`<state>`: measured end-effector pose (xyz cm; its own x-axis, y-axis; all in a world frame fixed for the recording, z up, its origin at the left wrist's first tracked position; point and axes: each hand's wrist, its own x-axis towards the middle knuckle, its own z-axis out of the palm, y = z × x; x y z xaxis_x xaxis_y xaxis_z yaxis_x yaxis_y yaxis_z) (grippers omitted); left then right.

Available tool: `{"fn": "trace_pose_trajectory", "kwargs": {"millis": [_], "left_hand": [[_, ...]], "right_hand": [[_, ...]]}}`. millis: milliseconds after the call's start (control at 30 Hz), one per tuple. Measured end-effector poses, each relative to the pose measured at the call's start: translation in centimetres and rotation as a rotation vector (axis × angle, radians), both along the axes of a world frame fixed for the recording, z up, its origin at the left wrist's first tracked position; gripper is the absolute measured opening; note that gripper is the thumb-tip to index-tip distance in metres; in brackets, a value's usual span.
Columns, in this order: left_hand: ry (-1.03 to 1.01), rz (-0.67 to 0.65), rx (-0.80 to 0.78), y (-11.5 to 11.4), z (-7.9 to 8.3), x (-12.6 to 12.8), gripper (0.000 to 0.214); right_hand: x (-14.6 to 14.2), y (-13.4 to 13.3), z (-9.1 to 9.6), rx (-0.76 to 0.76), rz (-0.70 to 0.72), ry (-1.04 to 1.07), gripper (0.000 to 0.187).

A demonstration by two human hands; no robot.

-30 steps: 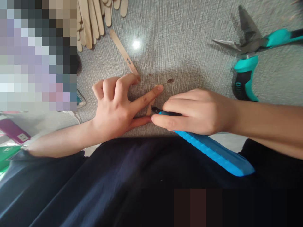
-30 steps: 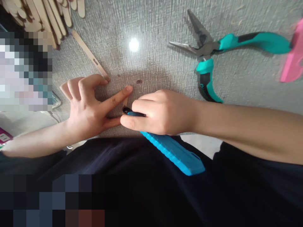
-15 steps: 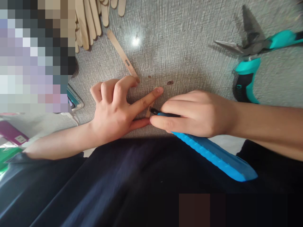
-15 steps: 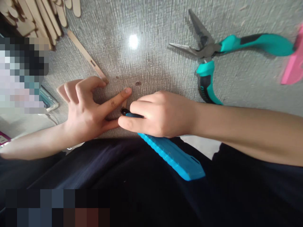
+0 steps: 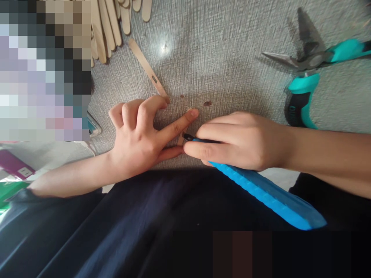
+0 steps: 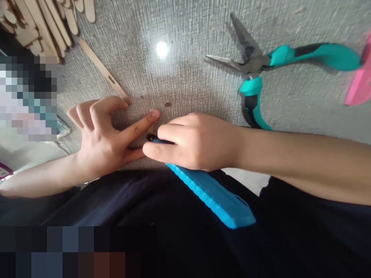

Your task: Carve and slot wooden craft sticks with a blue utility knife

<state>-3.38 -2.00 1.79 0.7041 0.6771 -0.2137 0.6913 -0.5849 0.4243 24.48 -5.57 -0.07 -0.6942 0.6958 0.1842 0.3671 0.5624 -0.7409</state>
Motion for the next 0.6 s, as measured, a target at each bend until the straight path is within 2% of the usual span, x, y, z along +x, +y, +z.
{"fn": "trace_pose_trajectory", "kwargs": {"millis": [167,433,600], "left_hand": [[-0.076,-0.029,0.123,-0.1,-0.3,-0.1,0.092],[-0.052,-0.008,0.059,-0.3,-1.4,-0.5,0.101],[-0.101,-0.013,0.088,-0.1,-1.2,-0.3,0.097]], "right_hand": [[0.1,0.1,0.1,-0.059,0.021,0.006,0.045],[0.1,-0.1,-0.1,-0.037,0.01,0.028,0.04],[0.1,-0.1,-0.1,-0.013,-0.002,0.033,0.041]]}}
